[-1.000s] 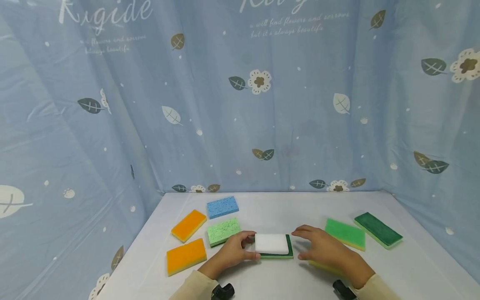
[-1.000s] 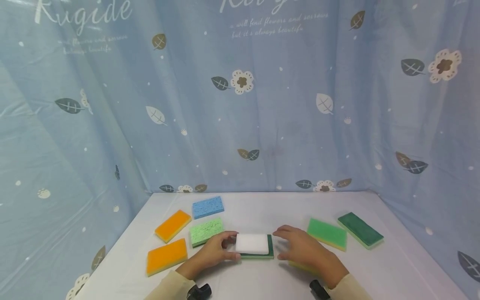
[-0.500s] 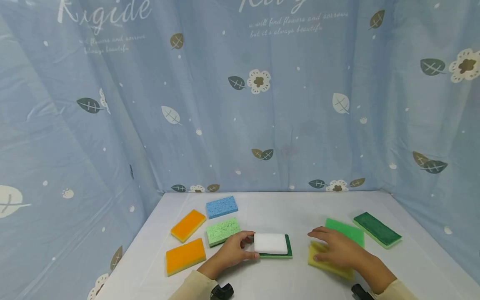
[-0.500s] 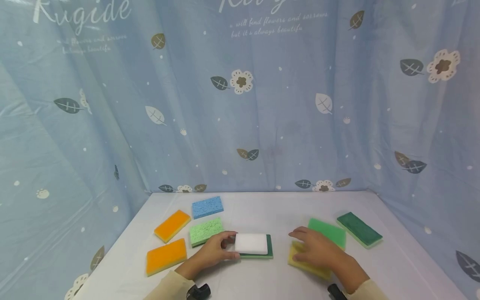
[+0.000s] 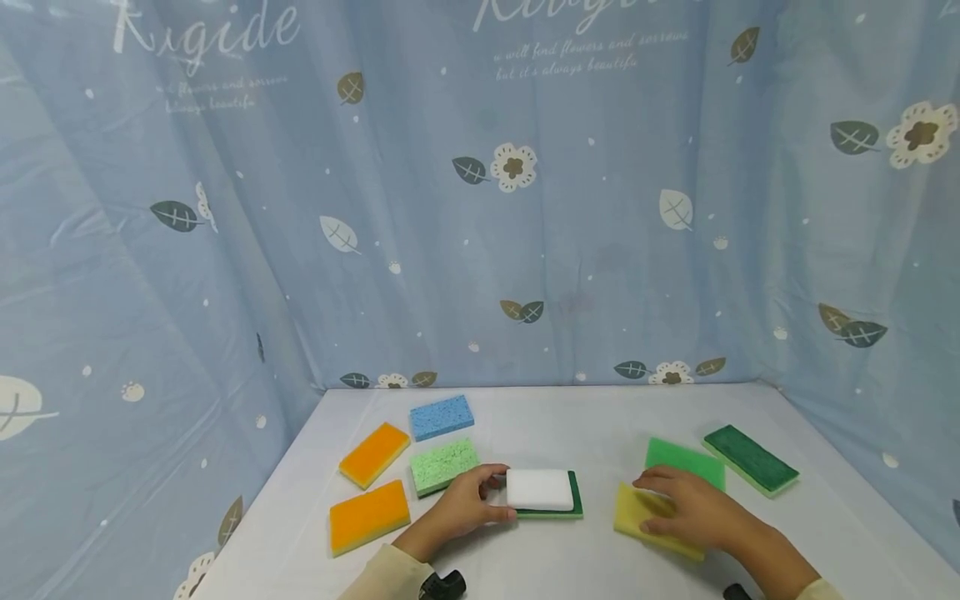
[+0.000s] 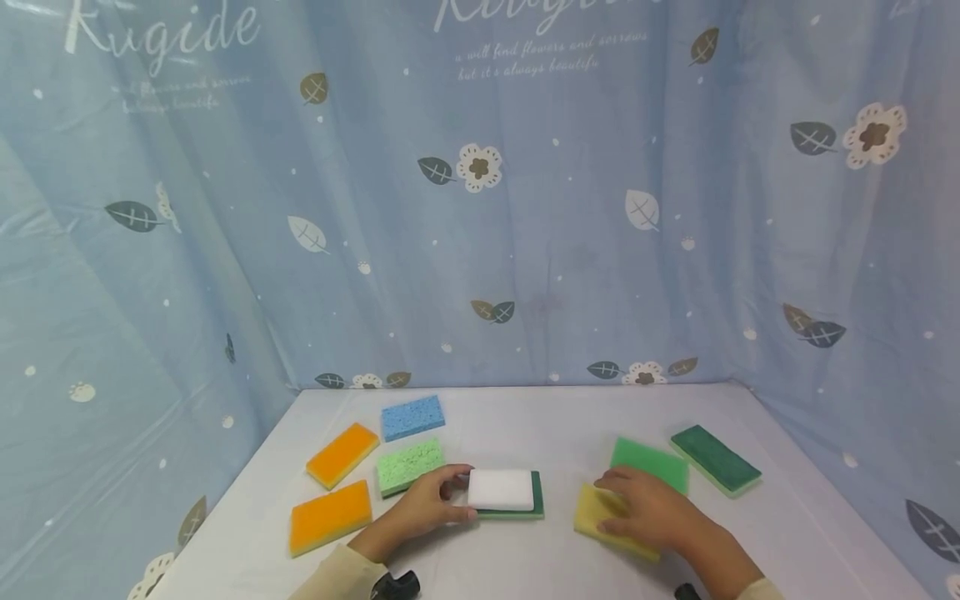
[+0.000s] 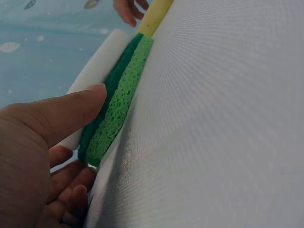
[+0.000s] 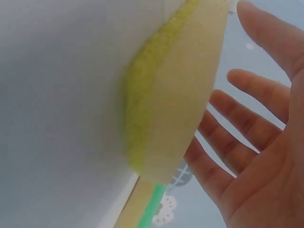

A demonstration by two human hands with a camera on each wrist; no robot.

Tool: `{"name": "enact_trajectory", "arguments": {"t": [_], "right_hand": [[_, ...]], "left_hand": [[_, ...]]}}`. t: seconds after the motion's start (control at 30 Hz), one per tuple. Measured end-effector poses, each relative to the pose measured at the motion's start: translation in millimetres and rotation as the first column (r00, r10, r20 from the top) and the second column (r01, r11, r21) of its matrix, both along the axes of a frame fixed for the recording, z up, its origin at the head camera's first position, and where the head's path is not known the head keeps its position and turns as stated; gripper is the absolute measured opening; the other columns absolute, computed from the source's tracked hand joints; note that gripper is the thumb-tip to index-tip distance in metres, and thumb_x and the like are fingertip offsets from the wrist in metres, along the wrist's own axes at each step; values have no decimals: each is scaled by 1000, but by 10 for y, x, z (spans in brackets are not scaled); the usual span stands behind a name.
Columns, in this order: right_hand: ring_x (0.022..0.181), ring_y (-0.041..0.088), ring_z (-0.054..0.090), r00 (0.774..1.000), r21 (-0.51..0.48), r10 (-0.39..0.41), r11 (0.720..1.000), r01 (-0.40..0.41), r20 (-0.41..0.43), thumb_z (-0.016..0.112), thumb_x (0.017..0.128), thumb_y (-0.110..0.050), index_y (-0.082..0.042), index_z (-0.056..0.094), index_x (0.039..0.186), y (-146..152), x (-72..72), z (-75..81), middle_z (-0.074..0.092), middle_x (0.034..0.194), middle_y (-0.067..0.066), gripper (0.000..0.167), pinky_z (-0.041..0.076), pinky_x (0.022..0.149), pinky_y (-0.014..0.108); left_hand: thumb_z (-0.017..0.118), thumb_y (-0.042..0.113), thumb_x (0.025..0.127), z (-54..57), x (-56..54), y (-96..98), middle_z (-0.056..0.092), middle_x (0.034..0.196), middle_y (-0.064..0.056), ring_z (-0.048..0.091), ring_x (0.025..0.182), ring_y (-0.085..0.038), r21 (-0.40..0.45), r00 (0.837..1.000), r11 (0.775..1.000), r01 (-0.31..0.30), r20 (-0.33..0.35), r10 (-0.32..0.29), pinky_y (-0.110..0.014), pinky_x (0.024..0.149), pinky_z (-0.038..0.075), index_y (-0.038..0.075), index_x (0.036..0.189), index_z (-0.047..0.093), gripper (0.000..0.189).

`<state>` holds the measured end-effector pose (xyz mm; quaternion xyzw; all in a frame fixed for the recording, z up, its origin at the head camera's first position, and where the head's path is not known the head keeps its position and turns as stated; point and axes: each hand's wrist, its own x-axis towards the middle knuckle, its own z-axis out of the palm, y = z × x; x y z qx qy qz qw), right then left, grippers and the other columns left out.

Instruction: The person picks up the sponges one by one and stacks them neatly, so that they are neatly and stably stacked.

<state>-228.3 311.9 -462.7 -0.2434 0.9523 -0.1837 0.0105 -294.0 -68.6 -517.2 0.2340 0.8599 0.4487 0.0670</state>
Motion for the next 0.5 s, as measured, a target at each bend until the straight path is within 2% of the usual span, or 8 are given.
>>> {"name": "enact_trajectory", "arguments": {"t": [0.23, 0.5], "right_hand": [[119, 38, 52, 1000, 17, -17, 1000, 17, 8, 75, 73, -61, -10, 66, 123, 86, 70, -51, 55, 132, 13, 72, 42, 93, 58], [118, 40, 50, 996, 30, -51, 998, 49, 68, 82, 66, -57, -9, 66, 124, 113, 114, -31, 54, 130, 13, 78, 41, 92, 61]], "left_hand": [[87, 34, 73, -18, -15, -16, 63, 107, 5, 53, 85, -17, 18, 1000, 1000, 9, 11, -9, -34, 71, 44, 16, 134, 59, 70], [87, 34, 73, -23, -25, -22, 63, 106, 5, 54, 86, -18, 36, 1000, 999, 8, 28, -9, -35, 72, 45, 16, 135, 59, 70]]}}
